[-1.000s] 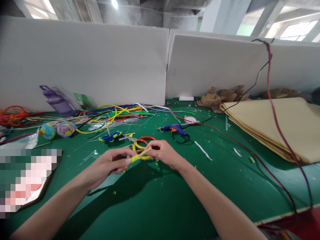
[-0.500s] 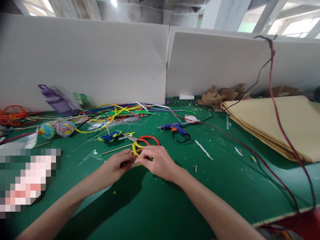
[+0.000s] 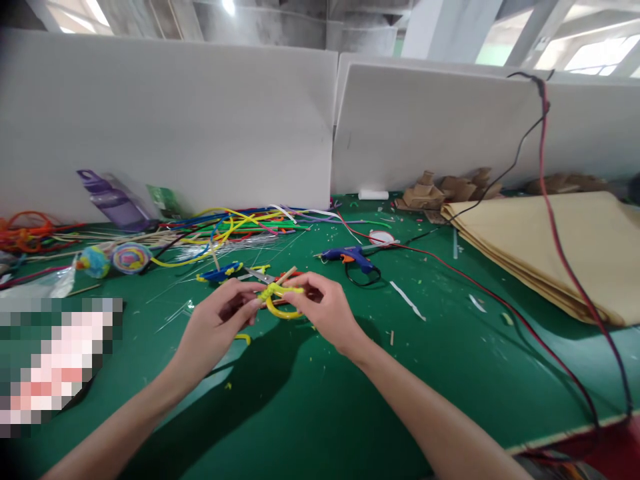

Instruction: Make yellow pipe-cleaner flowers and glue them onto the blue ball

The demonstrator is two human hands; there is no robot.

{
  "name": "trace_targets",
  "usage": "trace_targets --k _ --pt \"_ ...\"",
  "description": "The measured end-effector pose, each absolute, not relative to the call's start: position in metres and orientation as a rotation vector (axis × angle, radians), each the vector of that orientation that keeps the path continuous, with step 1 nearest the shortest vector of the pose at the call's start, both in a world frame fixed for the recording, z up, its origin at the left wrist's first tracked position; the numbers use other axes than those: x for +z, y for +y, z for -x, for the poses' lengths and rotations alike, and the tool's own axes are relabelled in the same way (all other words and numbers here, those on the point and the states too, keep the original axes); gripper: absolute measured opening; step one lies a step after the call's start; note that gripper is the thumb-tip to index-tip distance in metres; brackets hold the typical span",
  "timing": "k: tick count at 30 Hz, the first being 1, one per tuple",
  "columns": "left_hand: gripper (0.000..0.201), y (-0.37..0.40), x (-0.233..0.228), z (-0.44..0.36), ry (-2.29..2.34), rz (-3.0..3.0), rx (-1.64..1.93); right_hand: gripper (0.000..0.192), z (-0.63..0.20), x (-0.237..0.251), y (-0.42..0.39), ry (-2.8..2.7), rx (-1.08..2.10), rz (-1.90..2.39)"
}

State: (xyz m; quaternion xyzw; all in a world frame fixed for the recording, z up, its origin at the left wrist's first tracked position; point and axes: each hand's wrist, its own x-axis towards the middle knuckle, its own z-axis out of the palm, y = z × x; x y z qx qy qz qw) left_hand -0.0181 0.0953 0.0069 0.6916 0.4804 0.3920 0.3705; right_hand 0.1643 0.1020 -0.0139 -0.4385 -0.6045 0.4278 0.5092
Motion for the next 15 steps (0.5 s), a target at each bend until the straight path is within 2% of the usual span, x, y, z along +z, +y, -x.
trace_targets --k 3,8,15 --pt "0.024 0.092 0.004 0.015 1.176 -1.817 0.951 0.037 -0.162 -0.012 0.103 -1.453 1.279 0.979" --pt "0.028 0.087 -0.001 0.01 1.133 -1.899 0.911 0.017 -0.158 -0.014 0.099 -1.465 1.422 0.951" --pt "0.026 0.091 0.0 0.012 1.172 -1.888 0.882 0.017 -0.166 -0.019 0.109 -1.099 1.586 0.932"
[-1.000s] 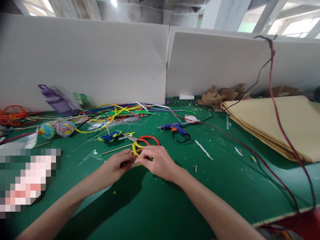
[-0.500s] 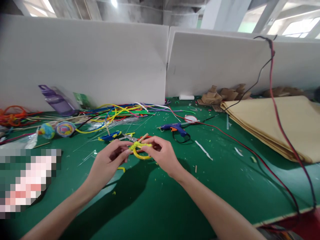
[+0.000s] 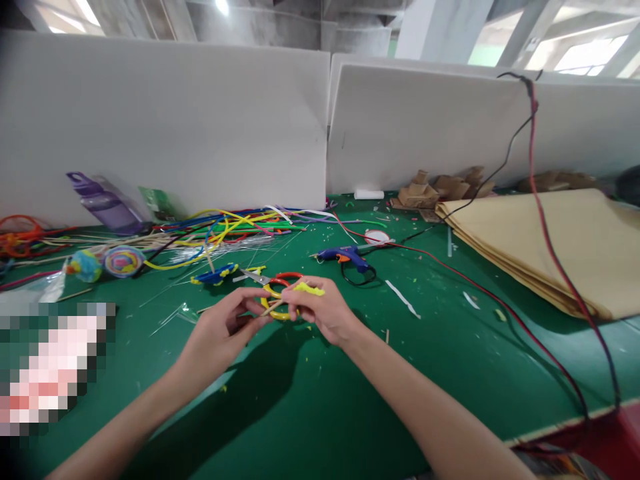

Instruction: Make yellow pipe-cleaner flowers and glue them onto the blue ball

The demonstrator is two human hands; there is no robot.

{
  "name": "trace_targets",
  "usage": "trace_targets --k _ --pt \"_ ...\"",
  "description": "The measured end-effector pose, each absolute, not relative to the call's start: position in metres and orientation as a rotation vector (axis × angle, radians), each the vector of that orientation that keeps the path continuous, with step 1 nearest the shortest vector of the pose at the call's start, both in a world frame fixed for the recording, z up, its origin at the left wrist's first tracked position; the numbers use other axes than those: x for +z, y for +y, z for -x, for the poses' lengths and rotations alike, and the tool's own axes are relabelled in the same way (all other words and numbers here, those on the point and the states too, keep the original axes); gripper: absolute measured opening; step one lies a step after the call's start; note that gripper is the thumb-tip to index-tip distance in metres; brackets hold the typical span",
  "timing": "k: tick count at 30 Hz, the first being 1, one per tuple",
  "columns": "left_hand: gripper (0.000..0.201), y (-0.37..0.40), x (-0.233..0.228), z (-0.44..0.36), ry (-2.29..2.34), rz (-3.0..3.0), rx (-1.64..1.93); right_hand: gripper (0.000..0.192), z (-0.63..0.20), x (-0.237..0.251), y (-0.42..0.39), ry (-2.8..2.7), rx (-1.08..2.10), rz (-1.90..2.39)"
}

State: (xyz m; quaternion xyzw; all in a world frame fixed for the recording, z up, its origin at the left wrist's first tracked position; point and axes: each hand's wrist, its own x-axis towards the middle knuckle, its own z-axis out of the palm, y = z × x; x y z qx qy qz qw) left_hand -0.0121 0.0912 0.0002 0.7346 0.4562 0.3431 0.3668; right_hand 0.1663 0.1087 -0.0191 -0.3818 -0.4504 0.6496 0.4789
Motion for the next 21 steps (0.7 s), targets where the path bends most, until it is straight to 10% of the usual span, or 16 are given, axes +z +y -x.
trace_targets --k 14,21 --pt "0.018 0.116 -0.013 0.037 1.287 -2.369 0.661 0.022 -0.197 -0.005 0.121 -1.363 1.352 0.967" --pt "0.028 0.098 0.004 0.015 1.105 -1.64 0.768 0.026 -0.162 -0.017 0.106 -1.759 1.054 0.827"
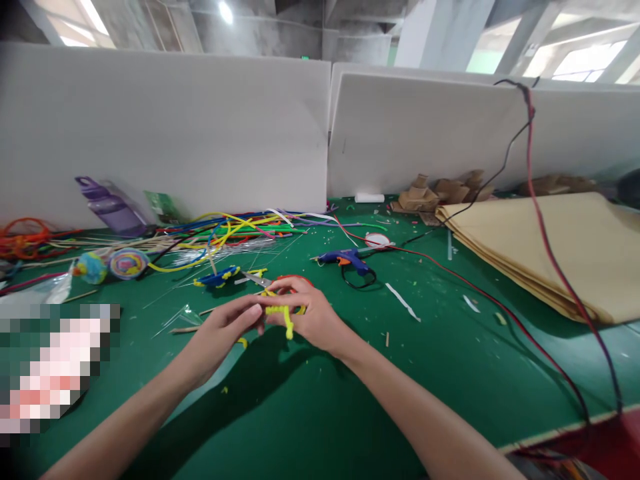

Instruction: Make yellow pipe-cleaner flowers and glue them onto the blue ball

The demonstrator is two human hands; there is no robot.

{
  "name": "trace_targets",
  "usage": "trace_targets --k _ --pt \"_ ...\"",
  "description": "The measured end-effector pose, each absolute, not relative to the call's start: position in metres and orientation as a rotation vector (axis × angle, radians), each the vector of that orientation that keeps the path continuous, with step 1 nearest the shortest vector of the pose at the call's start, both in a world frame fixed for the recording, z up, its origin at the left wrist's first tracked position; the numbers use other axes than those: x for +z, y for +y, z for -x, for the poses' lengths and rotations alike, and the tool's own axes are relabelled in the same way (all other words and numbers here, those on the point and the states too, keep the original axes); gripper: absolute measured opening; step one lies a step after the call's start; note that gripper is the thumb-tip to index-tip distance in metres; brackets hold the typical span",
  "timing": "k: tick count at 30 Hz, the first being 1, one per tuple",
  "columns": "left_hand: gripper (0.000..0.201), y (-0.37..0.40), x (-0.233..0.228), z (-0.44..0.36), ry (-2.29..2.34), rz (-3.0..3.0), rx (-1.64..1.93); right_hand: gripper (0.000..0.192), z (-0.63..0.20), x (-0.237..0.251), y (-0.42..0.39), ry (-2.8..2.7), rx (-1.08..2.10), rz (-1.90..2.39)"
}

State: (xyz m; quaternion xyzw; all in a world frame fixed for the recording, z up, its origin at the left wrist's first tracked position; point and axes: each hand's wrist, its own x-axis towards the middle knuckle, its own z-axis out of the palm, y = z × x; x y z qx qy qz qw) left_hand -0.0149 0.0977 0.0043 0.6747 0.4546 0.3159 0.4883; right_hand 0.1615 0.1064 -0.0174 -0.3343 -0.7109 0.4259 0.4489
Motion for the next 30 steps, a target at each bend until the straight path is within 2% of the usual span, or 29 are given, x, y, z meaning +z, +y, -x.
trace_targets --k 3,6,11,14,18,21,24,27,30 --pt "0.022 0.096 0.001 0.012 1.042 -1.465 0.783 0.033 -0.16 -0.017 0.104 -1.886 0.975 0.79" --pt "0.021 0.097 -0.004 0.014 1.09 -1.436 0.889 0.045 -0.163 -0.013 0.103 -1.836 1.089 0.785" --pt "0.018 0.099 -0.007 0.02 1.227 -1.55 1.103 0.023 -0.167 -0.01 0.104 -1.674 1.301 1.002" --pt "0.017 0.098 -0.006 0.02 1.222 -1.584 1.15 0.014 -0.163 -0.015 0.103 -1.787 1.294 1.002" --pt "0.025 0.097 -0.004 0.018 1.103 -1.612 1.053 0.02 -0.157 -0.02 0.099 -1.811 1.227 1.021" --pt "0.018 0.098 -0.004 0.018 1.102 -1.639 1.003 0.021 -0.156 -0.02 0.098 -1.804 1.216 1.035" --pt "0.016 0.099 -0.005 0.02 1.173 -1.603 1.012 0.015 -0.157 -0.022 0.098 -1.833 1.047 1.047" --pt "0.017 0.101 -0.005 0.021 1.184 -1.563 1.026 0.01 -0.159 -0.026 0.098 -1.894 0.694 1.039" --pt "0.016 0.101 -0.005 0.02 1.112 -1.54 1.019 0.013 -0.159 -0.026 0.095 -1.951 0.478 0.975"
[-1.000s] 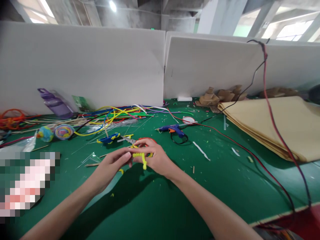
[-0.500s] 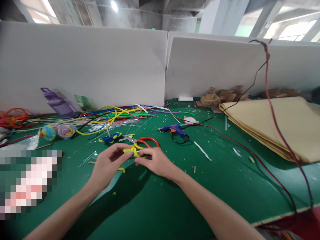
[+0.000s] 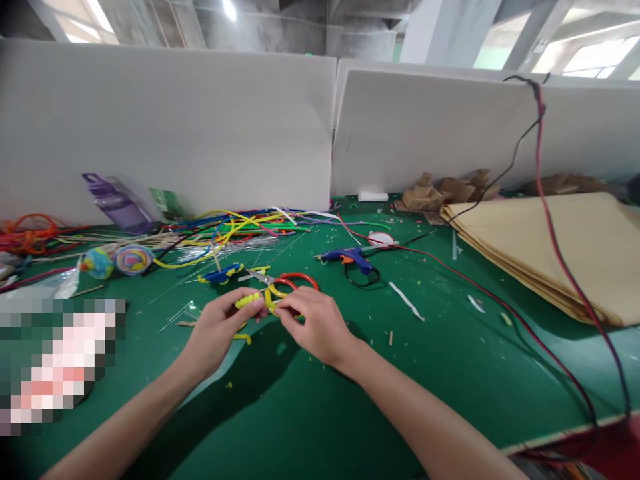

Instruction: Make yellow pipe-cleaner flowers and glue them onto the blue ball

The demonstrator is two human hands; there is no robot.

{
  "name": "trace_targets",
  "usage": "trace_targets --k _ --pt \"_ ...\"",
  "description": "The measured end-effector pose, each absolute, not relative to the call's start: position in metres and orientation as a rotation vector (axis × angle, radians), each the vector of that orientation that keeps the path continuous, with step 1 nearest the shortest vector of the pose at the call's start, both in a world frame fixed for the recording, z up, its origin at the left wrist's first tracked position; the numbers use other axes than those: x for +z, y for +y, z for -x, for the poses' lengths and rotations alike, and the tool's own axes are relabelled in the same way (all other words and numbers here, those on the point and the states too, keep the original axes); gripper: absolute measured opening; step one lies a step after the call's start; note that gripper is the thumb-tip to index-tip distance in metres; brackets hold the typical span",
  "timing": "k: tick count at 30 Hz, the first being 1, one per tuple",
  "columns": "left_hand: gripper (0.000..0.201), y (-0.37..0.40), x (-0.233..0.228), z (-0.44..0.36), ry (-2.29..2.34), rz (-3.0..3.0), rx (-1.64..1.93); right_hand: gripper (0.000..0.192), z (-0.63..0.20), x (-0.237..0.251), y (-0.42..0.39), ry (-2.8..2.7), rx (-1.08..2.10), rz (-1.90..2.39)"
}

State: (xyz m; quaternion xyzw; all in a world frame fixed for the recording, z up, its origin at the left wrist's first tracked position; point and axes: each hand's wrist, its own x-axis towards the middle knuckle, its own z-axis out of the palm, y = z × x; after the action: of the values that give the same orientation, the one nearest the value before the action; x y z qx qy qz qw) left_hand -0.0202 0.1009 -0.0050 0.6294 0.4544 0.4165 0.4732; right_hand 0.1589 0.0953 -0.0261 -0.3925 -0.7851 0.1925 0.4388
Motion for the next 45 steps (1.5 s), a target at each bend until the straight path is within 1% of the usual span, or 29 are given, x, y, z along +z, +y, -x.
trace_targets --k 2,4,6,8,10,12,14,17,20,22,24,26,29,32,34,35,38,40,42,44,45 --pt "0.015 0.101 -0.006 0.019 1.04 -1.495 1.028 0.016 -0.158 -0.023 0.093 -1.97 0.485 0.942" --pt "0.013 0.1 -0.006 0.018 0.967 -1.413 1.048 0.016 -0.157 -0.018 0.091 -1.934 0.615 0.951" --pt "0.011 0.099 -0.007 0.017 0.893 -1.317 1.054 0.017 -0.156 -0.013 0.089 -1.831 0.879 0.987" --pt "0.01 0.097 -0.007 0.016 0.814 -1.228 1.035 0.017 -0.154 -0.011 0.089 -1.655 1.241 0.972" --pt "0.011 0.095 -0.007 0.015 0.733 -1.152 1.007 0.015 -0.153 -0.012 0.091 -1.426 1.59 0.873" --pt "0.012 0.094 -0.008 0.014 0.668 -1.092 0.99 0.015 -0.151 -0.015 0.092 -1.21 1.847 0.717" --pt "0.014 0.095 -0.01 0.013 0.63 -1.044 0.993 0.019 -0.149 -0.019 0.093 -1.05 2.011 0.569" --pt "0.015 0.096 -0.012 0.013 0.627 -1.015 1.0 0.021 -0.146 -0.02 0.091 -0.933 2.093 0.475" --pt "0.014 0.099 -0.011 0.017 0.705 -1.129 0.982 0.017 -0.146 -0.016 0.089 -0.974 2.016 0.569" --pt "0.009 0.101 -0.008 0.021 0.811 -1.353 1.01 0.014 -0.149 -0.013 0.088 -1.061 1.903 0.697" --pt "0.019 0.104 -0.007 0.025 0.895 -1.712 1.091 0.013 -0.152 -0.011 0.089 -1.129 1.806 0.816" --pt "0.028 0.106 -0.007 0.028 0.884 -2.122 1.159 0.013 -0.154 -0.011 0.091 -1.149 1.782 0.888" --pt "0.023 0.106 -0.01 0.03 0.808 -2.523 1.159 0.011 -0.153 -0.012 0.091 -1.167 1.832 0.913" --pt "0.017 0.103 -0.011 0.028 0.873 -2.55 1.109 0.011 -0.151 -0.013 0.09 -1.271 1.78 0.946" --pt "0.012 0.101 -0.008 0.025 0.936 -2.419 1.057 0.013 -0.15 -0.013 0.089 -1.453 1.544 0.998" --pt "0.012 0.1 -0.005 0.024 0.963 -2.325 1.026 0.014 -0.15 -0.013 0.089 -1.578 1.341 1.017" --pt "0.012 0.098 0.002 0.019 1.027 -2.023 0.903 0.019 -0.155 -0.014 0.088 -1.958 0.555 0.935" --pt "0.012 0.097 0.004 0.017 1.045 -1.837 0.833 0.021 -0.16 -0.015 0.088 -2.163 0.143 0.805" --pt "0.014 0.096 0.003 0.015 1.053 -1.699 0.788 0.022 -0.165 -0.015 0.089 -2.303 -0.05 0.709" --pt "0.016 0.096 0.002 0.015 1.057 -1.696 0.802 0.023 -0.167 -0.015 0.09 -2.326 -0.026 0.707" --pt "0.015 0.096 0.001 0.016 1.048 -1.76 0.839 0.022 -0.167 -0.015 0.091 -2.282 0.068 0.754"
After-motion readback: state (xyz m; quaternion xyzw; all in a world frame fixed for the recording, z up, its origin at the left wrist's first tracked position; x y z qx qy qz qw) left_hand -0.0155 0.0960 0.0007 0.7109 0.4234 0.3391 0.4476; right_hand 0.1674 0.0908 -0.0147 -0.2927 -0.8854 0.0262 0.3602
